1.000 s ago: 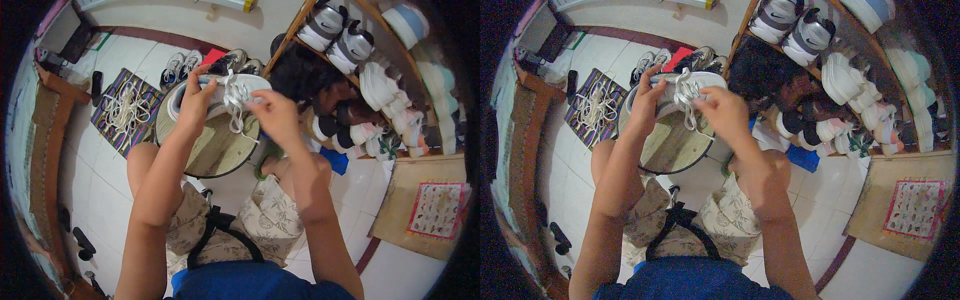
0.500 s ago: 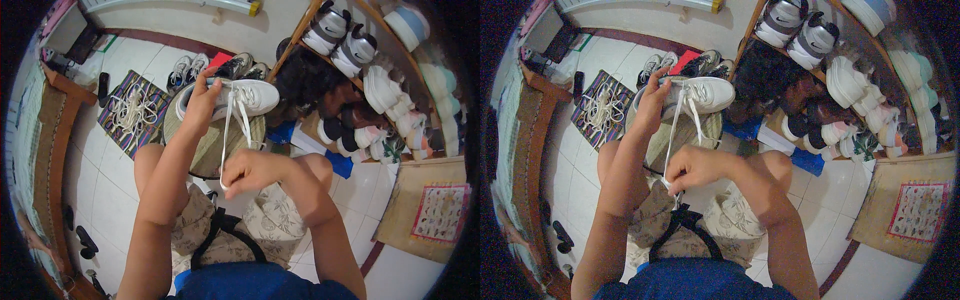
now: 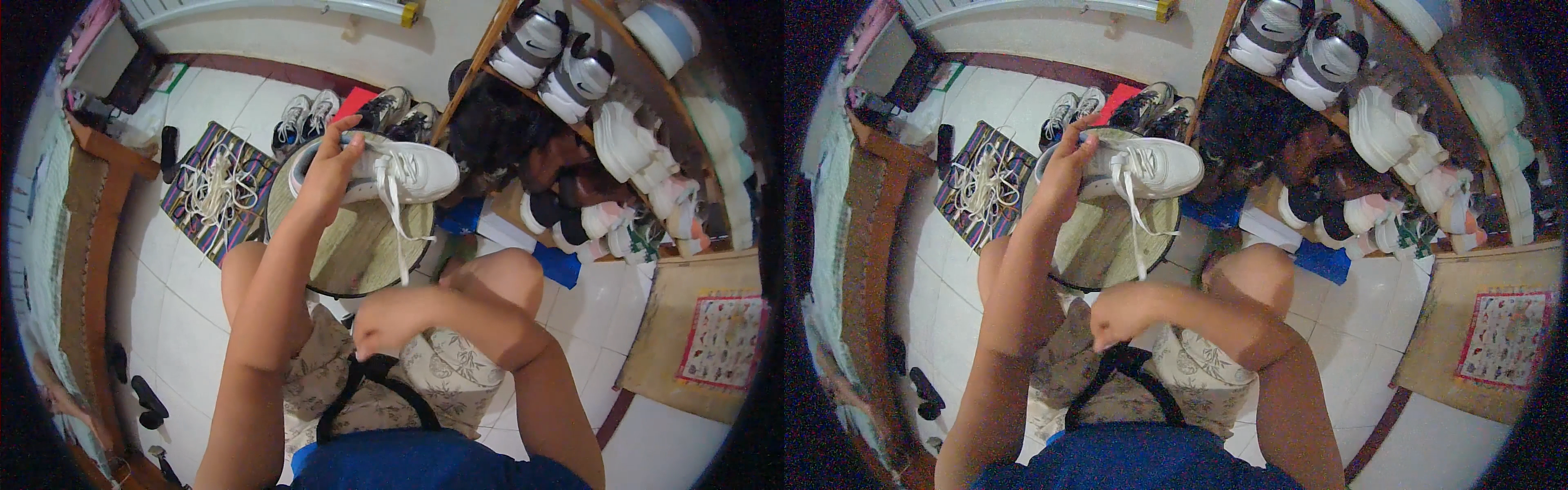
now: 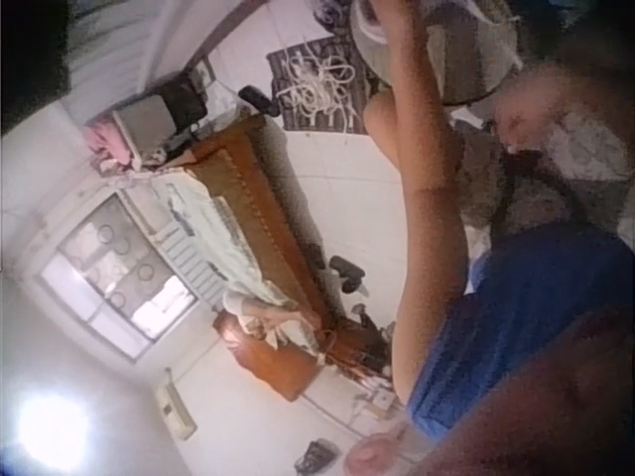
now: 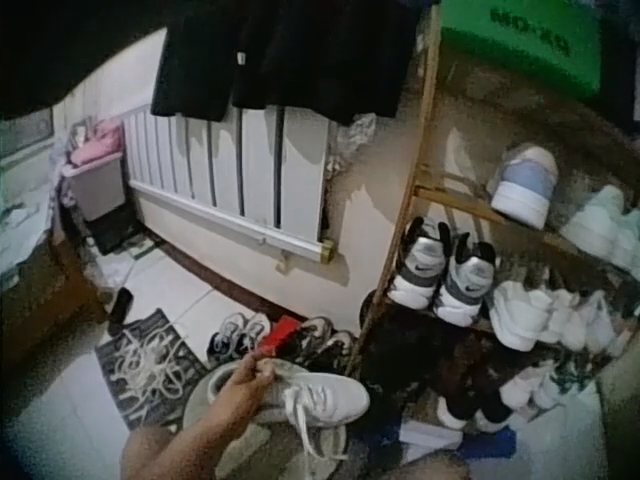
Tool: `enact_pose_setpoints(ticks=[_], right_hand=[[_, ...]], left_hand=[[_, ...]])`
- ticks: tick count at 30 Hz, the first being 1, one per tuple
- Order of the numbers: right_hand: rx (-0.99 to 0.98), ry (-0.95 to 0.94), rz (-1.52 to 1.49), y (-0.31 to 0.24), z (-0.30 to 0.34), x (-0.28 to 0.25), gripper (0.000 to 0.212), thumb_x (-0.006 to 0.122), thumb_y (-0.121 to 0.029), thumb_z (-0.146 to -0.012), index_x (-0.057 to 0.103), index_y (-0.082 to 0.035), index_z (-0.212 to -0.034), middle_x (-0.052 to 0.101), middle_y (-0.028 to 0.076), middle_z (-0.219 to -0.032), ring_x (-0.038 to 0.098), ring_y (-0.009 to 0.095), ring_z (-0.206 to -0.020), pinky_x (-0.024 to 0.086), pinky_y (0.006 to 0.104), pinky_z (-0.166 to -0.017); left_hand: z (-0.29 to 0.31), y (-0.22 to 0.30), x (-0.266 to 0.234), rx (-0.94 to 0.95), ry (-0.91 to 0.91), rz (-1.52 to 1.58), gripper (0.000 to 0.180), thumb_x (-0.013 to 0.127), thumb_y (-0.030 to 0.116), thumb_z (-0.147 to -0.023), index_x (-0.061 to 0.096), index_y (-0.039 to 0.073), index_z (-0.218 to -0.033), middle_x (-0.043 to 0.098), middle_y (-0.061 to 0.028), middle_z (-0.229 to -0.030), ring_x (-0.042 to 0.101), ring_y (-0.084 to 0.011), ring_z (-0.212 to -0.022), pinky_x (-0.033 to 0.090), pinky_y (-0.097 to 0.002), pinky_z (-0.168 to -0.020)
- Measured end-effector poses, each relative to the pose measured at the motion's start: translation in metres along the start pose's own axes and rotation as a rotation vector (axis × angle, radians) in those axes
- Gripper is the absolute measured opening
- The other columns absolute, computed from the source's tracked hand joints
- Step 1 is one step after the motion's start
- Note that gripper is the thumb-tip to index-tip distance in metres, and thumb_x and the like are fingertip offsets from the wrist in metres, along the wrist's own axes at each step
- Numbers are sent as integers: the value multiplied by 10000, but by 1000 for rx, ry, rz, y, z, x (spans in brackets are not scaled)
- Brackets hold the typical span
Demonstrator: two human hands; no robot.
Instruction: The person unlaces a white shoe while sitting, removes a pair of laces from a small table, and then begins relacing a different white shoe taken from a shelf.
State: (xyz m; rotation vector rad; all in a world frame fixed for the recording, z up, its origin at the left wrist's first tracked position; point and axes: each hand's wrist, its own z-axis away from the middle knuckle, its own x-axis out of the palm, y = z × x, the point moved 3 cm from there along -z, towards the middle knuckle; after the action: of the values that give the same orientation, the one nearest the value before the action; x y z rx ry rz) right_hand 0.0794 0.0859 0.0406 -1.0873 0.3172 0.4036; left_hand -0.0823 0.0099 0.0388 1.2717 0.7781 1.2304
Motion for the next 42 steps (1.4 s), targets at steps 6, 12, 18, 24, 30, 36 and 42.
enact_pose_setpoints(ticks=[6,12,18,24,30,36,42], right_hand=[[183,1350,-348,51,69,-79,140,656,-179,-808,681,-64,-884,646,99,-812,634,245,-703,489,355,-642],[297,1549,395,58,91,-89,107,656,-135,-775,669,-93,-872,570,75,-820,605,256,-790,490,375,-654],[305,1546,498,48,89,-88,168,693,-93,-733,667,-92,-899,566,49,-795,601,248,-717,478,352,-605],[304,1436,433,46,86,-83,124,665,-115,-753,674,-110,-877,563,35,-807,611,228,-738,492,365,-623],[339,1363,480,47,86,-82,84,658,-125,-750,659,-107,-831,555,37,-789,615,233,-723,488,368,-596],[336,1404,670,51,75,-87,103,643,-136,-719,570,-82,-765,538,60,-788,609,260,-655,491,392,-565],[389,1733,736,54,69,-90,123,616,-113,-680,536,-101,-771,528,63,-778,586,275,-554,479,373,-487]], left_hand=[[5,2,2,-27,-53,-141,337,484,226,-964,476,157,-1294,550,-25,-991,512,-105,-839,427,-245,-735],[4,1,8,118,-24,-361,315,522,193,-943,521,116,-1249,570,-12,-932,486,-80,-793,413,-222,-693],[0,2,9,149,18,-518,301,571,217,-907,574,71,-1170,604,-67,-846,528,-124,-739,432,-261,-669],[-3,-3,9,172,-3,-593,343,601,279,-881,582,63,-1147,663,-178,-951,640,-288,-878,479,-362,-761],[-2,-6,7,255,-3,-612,363,584,291,-892,559,67,-1177,661,-179,-936,640,-299,-871,478,-366,-769],[-1,-1,12,223,-22,-632,351,565,298,-906,560,71,-1173,658,-180,-918,644,-289,-848,480,-366,-753],[-2,2,5,189,-4,-581,341,566,311,-908,572,68,-1148,656,-161,-894,631,-255,-796,474,-334,-727]])
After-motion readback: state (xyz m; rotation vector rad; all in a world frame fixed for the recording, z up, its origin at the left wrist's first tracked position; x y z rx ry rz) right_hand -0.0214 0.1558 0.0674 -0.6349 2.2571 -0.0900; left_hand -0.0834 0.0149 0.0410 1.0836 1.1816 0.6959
